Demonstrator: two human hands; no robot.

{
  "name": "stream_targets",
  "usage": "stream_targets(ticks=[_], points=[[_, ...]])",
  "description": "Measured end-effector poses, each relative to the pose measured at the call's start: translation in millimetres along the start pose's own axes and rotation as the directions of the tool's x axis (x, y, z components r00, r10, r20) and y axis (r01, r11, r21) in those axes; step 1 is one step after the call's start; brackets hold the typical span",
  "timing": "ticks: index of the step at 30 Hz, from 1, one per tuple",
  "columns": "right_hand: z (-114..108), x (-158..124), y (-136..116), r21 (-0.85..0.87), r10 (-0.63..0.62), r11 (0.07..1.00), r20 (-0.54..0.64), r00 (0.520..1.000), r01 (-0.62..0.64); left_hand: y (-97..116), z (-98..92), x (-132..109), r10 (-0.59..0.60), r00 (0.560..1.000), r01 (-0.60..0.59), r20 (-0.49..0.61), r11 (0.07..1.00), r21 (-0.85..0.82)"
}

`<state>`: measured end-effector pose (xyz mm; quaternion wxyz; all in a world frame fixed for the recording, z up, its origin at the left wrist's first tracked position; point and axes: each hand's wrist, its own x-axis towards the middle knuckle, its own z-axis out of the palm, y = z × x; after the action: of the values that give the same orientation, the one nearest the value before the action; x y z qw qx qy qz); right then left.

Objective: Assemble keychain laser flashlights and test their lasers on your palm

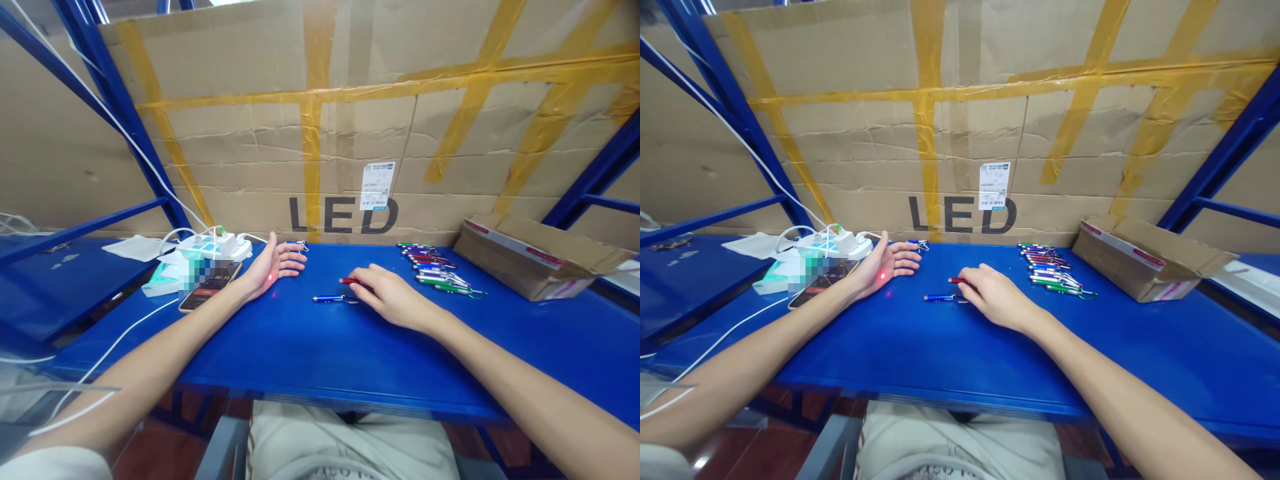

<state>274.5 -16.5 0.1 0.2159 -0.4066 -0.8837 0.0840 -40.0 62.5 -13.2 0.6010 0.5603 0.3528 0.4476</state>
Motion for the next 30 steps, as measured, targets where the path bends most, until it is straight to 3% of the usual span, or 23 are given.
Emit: stream_targets(ticks=[5,8,11,13,15,17,25,30], points=[[2,0,2,0.000,0.016,1.000,0.003,1.000,-0.016,0,3.1,2,-0.004,1.000,0.005,-0.020,0.999,0.040],[5,0,3,0.043,-0.003,0.999,-0.008,1.000,0.003,-1,11.2,-1,0.091,0.995,-0.081,-0.047,0.980,0.182],[7,1,1,0.093,-0.036,0.995,-0.012,0.999,0.037,0,26.8,-13,0.319,0.948,-0.282,-0.008,0.848,0.448],[8,1,0,0.105,-0.049,0.993,-0.005,0.999,0.049,3,39.6,-23,0.381,0.919,-0.365,0.100,0.729,0.579],[9,1,-1,0.111,-0.060,0.992,0.006,0.998,0.059,7,50.8,-32,0.375,0.896,-0.436,0.237,0.639,0.634],[10,1,-3,0.123,-0.077,0.990,0.016,0.997,0.075,9,58.1,-38,0.345,0.880,-0.474,0.327,0.606,0.639],[13,1,-10,0.202,-0.098,0.975,0.027,0.995,0.091,9,60.3,-39,0.360,0.840,-0.542,0.406,0.535,0.647],[15,0,-10,0.202,-0.074,0.977,0.030,0.997,0.066,10,52.4,-38,0.361,0.776,-0.628,0.517,0.372,0.684]])
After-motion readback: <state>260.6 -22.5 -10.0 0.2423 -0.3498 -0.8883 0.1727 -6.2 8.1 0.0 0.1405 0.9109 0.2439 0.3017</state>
